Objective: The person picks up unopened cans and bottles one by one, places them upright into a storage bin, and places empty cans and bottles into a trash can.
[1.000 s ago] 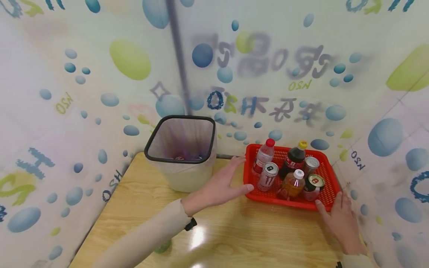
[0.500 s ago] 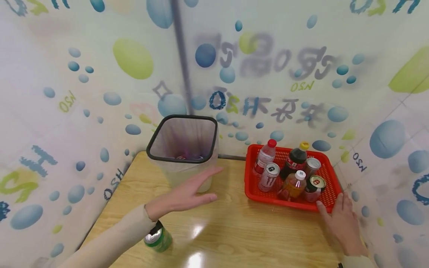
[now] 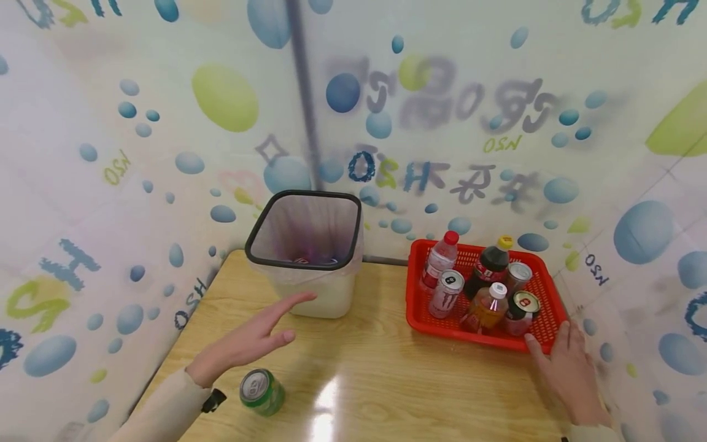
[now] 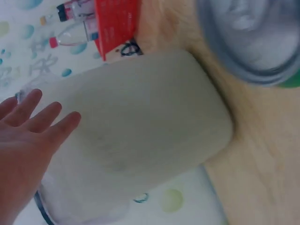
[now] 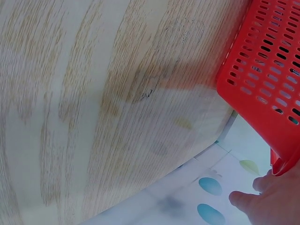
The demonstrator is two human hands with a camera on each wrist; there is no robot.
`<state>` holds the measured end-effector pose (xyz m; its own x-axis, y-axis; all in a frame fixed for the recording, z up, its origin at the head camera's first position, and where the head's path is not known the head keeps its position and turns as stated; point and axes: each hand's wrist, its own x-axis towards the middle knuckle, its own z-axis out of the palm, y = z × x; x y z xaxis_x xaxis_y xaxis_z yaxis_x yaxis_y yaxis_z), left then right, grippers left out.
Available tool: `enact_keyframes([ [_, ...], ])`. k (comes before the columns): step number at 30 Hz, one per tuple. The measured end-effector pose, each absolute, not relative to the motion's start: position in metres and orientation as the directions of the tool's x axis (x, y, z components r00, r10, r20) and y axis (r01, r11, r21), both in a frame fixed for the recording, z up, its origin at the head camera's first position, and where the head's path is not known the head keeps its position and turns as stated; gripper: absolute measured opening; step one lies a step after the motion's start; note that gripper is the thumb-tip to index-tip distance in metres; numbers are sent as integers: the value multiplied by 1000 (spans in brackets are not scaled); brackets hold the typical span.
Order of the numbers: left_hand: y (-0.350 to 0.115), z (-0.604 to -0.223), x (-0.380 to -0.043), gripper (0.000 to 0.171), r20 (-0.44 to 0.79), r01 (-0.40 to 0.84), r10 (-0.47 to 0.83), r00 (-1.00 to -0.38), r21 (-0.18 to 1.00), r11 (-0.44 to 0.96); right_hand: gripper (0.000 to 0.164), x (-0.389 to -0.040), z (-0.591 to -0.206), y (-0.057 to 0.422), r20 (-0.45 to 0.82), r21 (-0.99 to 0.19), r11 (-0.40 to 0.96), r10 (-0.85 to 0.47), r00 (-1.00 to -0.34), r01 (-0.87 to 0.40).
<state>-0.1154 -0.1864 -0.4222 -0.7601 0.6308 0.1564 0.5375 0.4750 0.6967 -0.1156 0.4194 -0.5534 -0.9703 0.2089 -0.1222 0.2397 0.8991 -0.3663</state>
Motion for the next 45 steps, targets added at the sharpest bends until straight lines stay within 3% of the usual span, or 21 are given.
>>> enact_keyframes([
  [17, -225, -501, -79, 45, 421, 591, 458, -783, 732, 338, 110, -117, -553, 418, -133, -368, 895, 216, -967, 250],
  [20, -229, -511, -74, 45, 430, 591, 439, -789, 728, 348, 111, -117, -551, 417, -135, -377, 891, 219, -966, 254],
  [27, -239, -535, -64, 58, 327, 535, 463, -824, 717, 447, 109, -115, -551, 416, -120, -379, 893, 213, -970, 243],
  [31, -240, -547, -60, 61, 373, 579, 472, -799, 690, 434, 109, -115, -550, 415, -123, -378, 893, 213, -969, 245],
  [35, -238, -556, -59, 51, 419, 593, 448, -790, 706, 387, 109, -114, -550, 414, -129, -381, 891, 214, -968, 248],
  [39, -234, -559, -60, 34, 378, 527, 411, -829, 774, 351, 110, -114, -551, 414, -127, -388, 886, 221, -967, 253],
  [45, -218, -549, -65, 22, 355, 457, 324, -877, 826, 331, 111, -115, -551, 415, -114, -385, 889, 221, -969, 248],
])
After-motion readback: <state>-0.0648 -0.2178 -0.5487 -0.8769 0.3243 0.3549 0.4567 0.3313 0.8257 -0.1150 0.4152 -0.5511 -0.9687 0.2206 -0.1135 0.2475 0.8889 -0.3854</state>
